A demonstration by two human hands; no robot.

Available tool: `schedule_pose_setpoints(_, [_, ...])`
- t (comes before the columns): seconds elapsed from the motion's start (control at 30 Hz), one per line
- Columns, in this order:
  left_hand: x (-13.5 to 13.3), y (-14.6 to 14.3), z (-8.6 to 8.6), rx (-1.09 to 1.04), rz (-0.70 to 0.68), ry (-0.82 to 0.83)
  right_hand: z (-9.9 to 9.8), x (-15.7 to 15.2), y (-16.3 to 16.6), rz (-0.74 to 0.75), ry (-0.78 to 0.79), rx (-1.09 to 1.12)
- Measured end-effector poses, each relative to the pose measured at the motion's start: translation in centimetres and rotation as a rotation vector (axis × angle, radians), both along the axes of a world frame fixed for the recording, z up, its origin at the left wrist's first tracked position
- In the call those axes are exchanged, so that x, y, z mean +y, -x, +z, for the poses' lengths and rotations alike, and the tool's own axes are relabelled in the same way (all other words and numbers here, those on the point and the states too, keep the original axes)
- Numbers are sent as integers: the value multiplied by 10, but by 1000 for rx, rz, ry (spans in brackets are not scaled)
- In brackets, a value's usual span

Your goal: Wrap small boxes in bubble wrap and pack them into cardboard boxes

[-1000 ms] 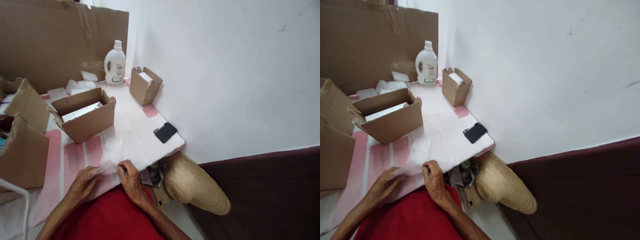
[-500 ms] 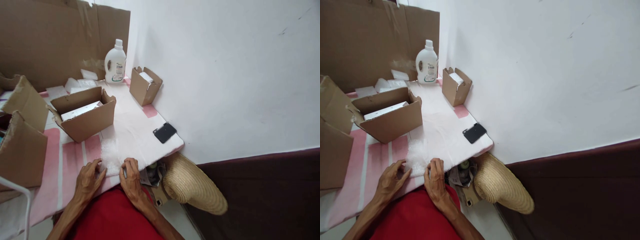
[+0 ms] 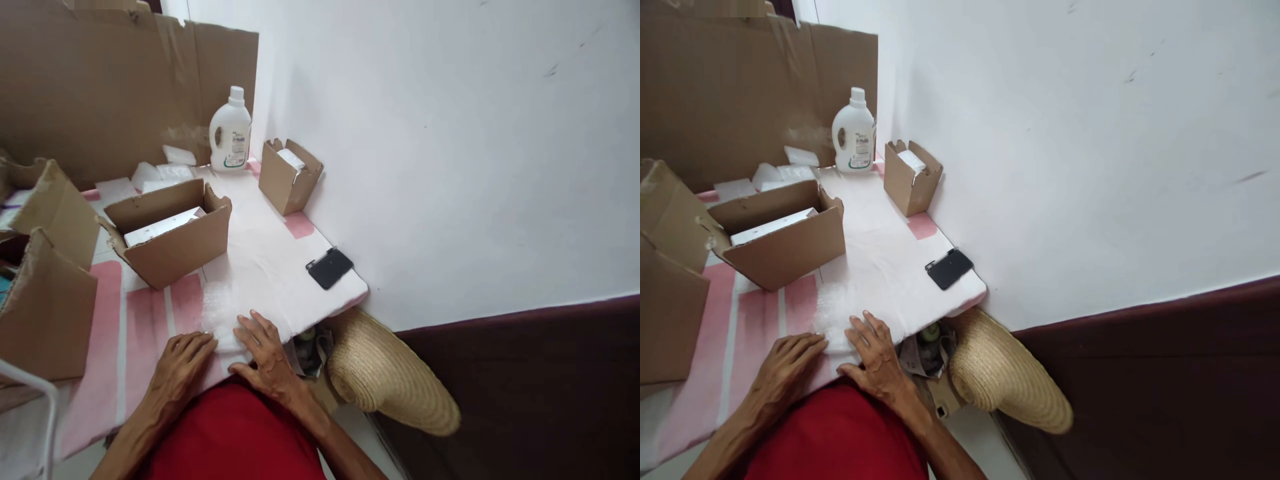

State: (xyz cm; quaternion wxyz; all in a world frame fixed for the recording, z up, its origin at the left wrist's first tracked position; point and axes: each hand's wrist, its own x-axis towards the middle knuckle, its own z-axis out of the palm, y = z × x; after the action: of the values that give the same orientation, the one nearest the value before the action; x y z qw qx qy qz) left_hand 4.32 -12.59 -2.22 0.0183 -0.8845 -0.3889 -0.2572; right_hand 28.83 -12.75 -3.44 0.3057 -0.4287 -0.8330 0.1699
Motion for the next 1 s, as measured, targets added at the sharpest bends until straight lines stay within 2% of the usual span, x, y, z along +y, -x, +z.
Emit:
schedule_pose_setpoints(0.07, [4, -1, 7, -103, -12, 73, 4, 6, -3, -5, -14, 41])
schedule_pose_setpoints(0.13, [8, -5, 15, -234, 37, 204, 9, 12, -1, -38, -9, 141])
schedule_pose_setpoints(0.27, [27, -14, 27, -407, 277, 551, 16, 28, 10, -173, 165, 236])
schedule_pose_setpoints(0.33, [40, -17, 28, -435, 376, 603, 15, 39, 16, -248, 229, 202])
schedule_pose_setpoints(0.4, [50, -19, 25, -458, 449, 537, 13, 51, 22, -291, 258, 179])
schedule_pose_setpoints(0.5, [51, -22, 18, -417, 491, 268, 7, 65, 27, -318, 284, 138])
schedule_pose_setpoints(0.6, [37, -26, 7, -182, 345, 43, 3, 72, 29, -321, 281, 74])
schedule_pose_setpoints(0.67, [27, -29, -4, -22, 245, 5, 4, 72, 29, -330, 263, 63])
schedule_pose_setpoints(0.77, [17, -34, -22, 116, 243, -2, 8, 67, 30, -361, 122, 122])
schedule_pose_setpoints(0.83, [15, -36, -31, 153, 271, -2, 9, 63, 31, -287, -15, 121])
schedule_pose_setpoints(0.9, [15, -37, -34, 156, 279, -14, 7, 60, 30, -122, -94, 38])
schedule_pose_setpoints(1.0, [17, -33, -33, 155, 281, -11, -3, 57, 24, 54, -74, -102])
